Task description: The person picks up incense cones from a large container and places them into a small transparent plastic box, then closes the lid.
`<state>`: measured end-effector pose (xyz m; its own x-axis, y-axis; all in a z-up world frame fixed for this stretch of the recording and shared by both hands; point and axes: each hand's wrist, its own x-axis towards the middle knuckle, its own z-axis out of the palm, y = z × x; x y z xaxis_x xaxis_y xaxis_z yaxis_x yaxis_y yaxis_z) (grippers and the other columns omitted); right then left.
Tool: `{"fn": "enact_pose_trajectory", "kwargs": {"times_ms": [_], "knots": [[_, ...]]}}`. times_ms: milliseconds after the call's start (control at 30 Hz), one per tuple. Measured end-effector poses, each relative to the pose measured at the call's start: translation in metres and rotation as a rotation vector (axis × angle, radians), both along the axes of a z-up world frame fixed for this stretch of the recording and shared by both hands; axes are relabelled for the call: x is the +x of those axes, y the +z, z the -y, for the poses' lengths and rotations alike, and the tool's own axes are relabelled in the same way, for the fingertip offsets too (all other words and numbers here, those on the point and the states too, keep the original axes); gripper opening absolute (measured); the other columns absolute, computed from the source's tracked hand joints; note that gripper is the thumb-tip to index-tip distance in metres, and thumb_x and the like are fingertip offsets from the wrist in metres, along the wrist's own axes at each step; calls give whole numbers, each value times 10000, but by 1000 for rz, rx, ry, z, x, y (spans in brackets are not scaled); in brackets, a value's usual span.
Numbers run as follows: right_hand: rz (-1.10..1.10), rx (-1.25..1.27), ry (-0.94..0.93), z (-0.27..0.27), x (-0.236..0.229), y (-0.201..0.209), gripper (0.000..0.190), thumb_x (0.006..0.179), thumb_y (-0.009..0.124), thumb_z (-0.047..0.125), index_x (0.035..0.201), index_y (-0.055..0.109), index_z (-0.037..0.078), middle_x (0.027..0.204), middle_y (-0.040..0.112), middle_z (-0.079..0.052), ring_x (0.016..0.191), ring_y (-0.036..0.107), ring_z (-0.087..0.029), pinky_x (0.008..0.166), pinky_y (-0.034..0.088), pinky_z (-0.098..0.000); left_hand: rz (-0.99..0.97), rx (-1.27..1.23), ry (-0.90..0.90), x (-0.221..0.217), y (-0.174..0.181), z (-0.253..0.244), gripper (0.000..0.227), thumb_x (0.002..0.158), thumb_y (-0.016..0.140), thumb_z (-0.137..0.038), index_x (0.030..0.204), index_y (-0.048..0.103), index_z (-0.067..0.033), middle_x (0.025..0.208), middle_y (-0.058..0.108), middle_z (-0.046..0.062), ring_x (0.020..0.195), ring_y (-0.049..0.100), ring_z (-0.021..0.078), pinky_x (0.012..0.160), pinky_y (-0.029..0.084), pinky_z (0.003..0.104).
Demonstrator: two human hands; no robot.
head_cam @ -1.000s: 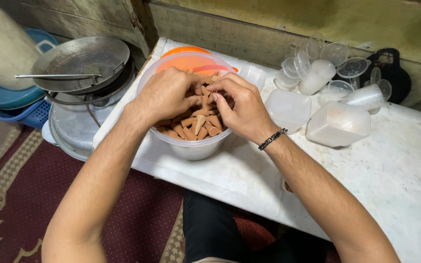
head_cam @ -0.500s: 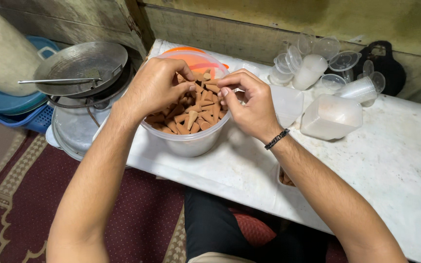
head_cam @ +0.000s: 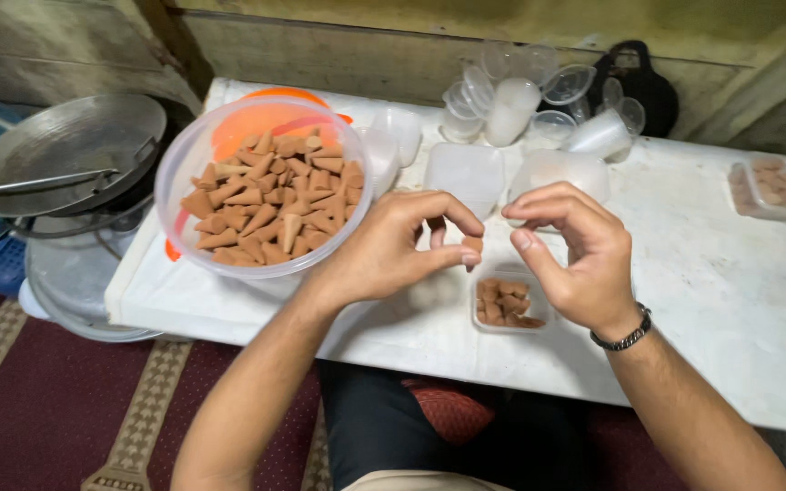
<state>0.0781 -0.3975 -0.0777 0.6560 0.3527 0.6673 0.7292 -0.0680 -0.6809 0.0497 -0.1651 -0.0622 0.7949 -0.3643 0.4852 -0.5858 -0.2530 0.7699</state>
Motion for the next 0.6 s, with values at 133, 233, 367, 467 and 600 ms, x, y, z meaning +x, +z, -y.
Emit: {"fn": "enact_pose_trajectory", "kwargs": {"times_ms": [133, 233, 367, 467, 600], "knots": [[86, -198, -86, 39, -14, -18, 157, 846, 774, 68, 994, 750, 23, 980, 724, -142, 849, 674, -308, 704, 560, -364, -256, -65, -167, 23, -53, 48, 493, 774, 860, -143, 1221, 654, -113, 932, 772, 45, 656, 593, 109, 551, 424, 208], [82, -308, -40, 60, -21, -26, 96, 828, 755, 60, 923, 749, 70, 985, 737, -101, 900, 674, -335, 778, 551, -429, -448, -36, -287, 27, -66, 71, 687, 737, 890, -154, 1339, 566, -87, 899, 763, 53, 642, 573, 72, 557, 432, 177], [55, -348, 1, 74, -27, -27, 55, 828, 740, 48, 867, 725, 84, 993, 751, -77, 907, 659, -325, 812, 533, -442, -605, -104, -354, 32, -80, 86, 832, 718, 909, -128, 1437, 490, -94, 896, 765, 61, 624, 550, 26, 566, 443, 138], [63, -350, 19, 74, -29, -26, 58, 832, 742, 42, 857, 708, 82, 1009, 760, -66, 897, 652, -316, 811, 531, -435, -669, -153, -403, 34, -84, 90, 898, 712, 915, -112, 1480, 449, -102, 891, 762, 70, 620, 565, 16, 558, 462, 129], [47, -372, 16, 76, -26, -34, 89, 801, 781, 45, 823, 723, 110, 956, 773, -20, 865, 647, -270, 792, 529, -392, -711, -232, -429, 31, -83, 90, 931, 714, 903, -64, 1512, 426, -99, 887, 763, 87, 629, 583, 11, 573, 490, 108]]}}
